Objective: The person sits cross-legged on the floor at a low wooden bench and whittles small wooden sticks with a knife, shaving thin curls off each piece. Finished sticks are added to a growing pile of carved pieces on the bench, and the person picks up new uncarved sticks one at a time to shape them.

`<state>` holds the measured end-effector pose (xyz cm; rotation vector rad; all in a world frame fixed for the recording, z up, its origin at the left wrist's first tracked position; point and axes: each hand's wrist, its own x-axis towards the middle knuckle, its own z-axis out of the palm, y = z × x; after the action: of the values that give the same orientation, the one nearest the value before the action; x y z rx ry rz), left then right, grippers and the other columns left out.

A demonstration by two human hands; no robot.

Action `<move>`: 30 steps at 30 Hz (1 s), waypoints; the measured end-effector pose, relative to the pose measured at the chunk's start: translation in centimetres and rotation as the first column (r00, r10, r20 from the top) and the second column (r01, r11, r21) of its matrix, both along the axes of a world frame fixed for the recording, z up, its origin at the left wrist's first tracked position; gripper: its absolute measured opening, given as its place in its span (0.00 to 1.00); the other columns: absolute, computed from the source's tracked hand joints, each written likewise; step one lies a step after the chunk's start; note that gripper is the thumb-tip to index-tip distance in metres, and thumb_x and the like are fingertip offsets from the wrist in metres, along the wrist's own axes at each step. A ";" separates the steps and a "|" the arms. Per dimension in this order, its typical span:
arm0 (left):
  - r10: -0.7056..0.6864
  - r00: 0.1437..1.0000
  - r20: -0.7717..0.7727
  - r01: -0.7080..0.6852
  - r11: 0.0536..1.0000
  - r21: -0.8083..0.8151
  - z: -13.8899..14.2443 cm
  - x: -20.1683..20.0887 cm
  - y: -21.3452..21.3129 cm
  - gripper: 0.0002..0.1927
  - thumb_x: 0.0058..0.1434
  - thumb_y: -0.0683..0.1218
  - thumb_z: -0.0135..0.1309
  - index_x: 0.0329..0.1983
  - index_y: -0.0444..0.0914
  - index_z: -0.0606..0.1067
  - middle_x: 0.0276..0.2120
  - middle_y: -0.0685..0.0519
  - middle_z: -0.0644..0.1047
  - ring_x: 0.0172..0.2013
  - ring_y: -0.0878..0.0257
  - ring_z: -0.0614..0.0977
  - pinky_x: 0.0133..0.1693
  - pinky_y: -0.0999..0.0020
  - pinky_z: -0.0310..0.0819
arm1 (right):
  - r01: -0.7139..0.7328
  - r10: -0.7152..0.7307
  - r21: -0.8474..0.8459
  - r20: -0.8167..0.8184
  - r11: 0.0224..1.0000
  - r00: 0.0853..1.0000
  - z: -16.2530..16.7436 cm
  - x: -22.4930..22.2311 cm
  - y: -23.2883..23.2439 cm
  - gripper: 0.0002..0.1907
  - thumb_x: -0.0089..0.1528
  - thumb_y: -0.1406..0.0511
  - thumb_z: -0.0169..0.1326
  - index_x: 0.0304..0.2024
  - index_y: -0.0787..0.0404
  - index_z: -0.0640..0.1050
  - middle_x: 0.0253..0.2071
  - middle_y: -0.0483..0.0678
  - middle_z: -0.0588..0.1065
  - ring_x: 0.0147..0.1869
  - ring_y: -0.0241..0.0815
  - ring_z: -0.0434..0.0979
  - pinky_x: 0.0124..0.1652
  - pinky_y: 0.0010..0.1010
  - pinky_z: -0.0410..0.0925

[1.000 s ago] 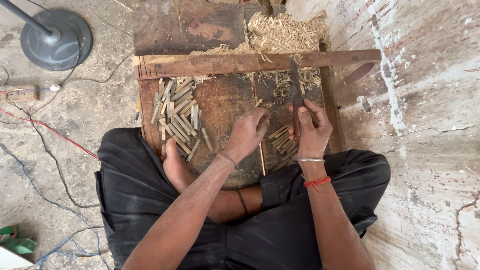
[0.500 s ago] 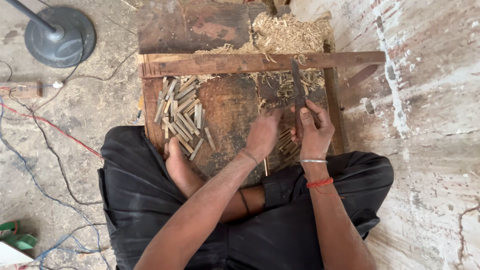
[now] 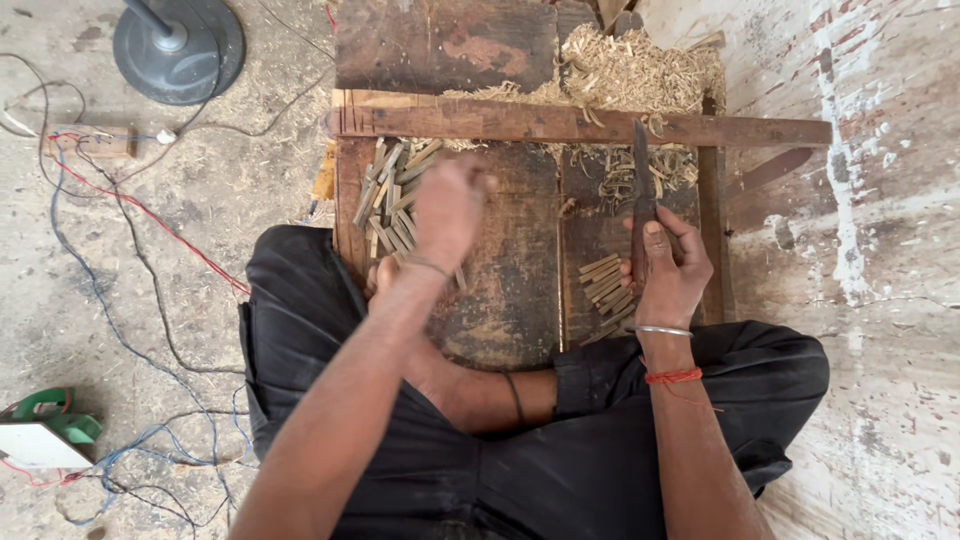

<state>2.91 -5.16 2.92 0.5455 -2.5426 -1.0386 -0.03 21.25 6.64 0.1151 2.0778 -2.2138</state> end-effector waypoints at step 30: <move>0.023 0.984 0.175 -0.161 0.531 0.832 -0.5 -0.6 2.6 0.14 0.69 0.38 0.45 0.55 0.30 0.73 0.35 0.41 0.81 0.24 0.62 0.82 0.24 0.71 0.81 | -0.033 0.032 0.026 0.026 0.999 0.999 -0.2 0.1 0.0 0.18 0.68 0.64 0.56 0.59 0.65 0.74 0.44 0.53 0.82 0.24 0.34 0.75 0.21 0.25 0.68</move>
<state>2.27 -2.53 2.39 1.0059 -1.8917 -2.2677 0.04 21.26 6.43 0.1107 2.0808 -2.1550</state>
